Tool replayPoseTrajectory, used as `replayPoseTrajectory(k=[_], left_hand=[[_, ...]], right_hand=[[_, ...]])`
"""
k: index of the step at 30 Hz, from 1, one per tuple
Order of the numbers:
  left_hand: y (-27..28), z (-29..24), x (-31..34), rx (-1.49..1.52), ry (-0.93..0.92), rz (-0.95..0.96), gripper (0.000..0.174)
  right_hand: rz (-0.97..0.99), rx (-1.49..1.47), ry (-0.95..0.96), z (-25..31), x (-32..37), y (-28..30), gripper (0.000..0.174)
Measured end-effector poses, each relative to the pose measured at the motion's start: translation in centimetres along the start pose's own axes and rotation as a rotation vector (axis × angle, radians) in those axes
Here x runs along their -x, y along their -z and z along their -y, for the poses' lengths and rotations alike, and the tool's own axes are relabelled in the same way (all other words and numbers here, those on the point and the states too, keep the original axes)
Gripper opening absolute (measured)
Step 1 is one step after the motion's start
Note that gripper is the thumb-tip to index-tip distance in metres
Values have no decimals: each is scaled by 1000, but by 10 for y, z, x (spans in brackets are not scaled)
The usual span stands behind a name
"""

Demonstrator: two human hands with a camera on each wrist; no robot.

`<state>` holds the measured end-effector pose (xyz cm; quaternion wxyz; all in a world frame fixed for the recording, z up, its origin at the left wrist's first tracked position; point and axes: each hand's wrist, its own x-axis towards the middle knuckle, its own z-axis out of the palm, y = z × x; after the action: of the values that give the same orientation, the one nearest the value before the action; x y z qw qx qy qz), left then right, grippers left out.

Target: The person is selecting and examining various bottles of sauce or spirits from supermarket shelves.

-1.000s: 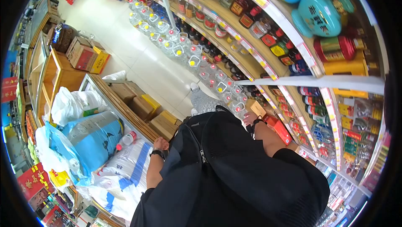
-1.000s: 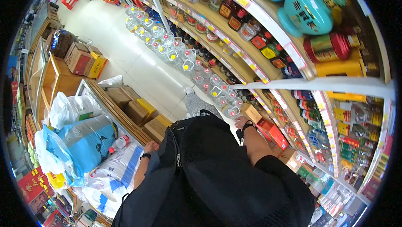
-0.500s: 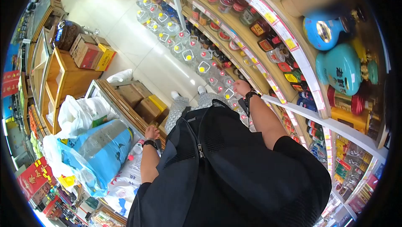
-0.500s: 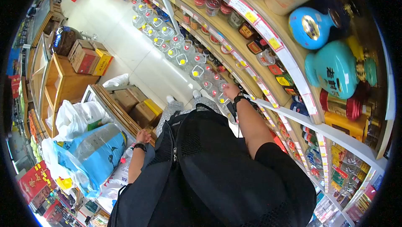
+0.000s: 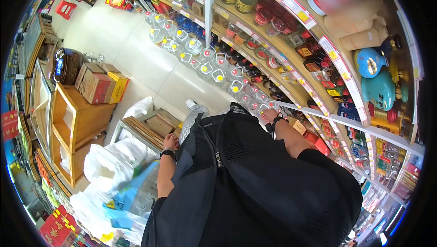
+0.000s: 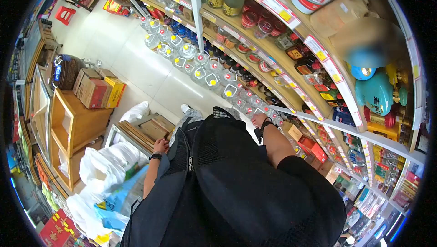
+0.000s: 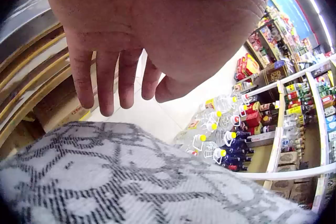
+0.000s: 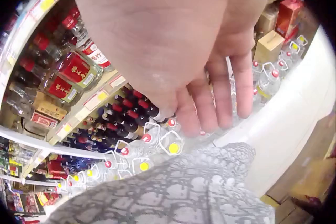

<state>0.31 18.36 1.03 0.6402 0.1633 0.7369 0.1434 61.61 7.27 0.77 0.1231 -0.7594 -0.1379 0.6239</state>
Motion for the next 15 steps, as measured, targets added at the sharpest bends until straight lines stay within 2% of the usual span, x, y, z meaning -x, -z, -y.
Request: replayPoseTrajectory(k=[1,3,5,6,7,9,12,15], left_hand=[[9,-14,-7,-6,0,3,28],[31,-40,-19,35,13,75,29],[52,-61,-35,-71,-25,24,30],[66,-66,-52,-76,-31,30,31],[75,-72,-63,-81,-35,38,32],[91,-87,-77,-92,-2,22,33],[112,-116,-97,-83,-7,-14,32],[128,-146,-115,-17,-31,28,31]], right_hand=[[30,-110,4,4,0,-14,36],[20,-125,-61,20,-4,-42,29],[153,-321,54,34,-9,-61,24],[39,-161,58,68,12,-79,20],[36,-166,51,88,16,-89,20],[-51,29,116,116,10,-100,24],[-50,-58,88,159,-3,-106,23],[-87,-94,54,193,-29,-112,24]])
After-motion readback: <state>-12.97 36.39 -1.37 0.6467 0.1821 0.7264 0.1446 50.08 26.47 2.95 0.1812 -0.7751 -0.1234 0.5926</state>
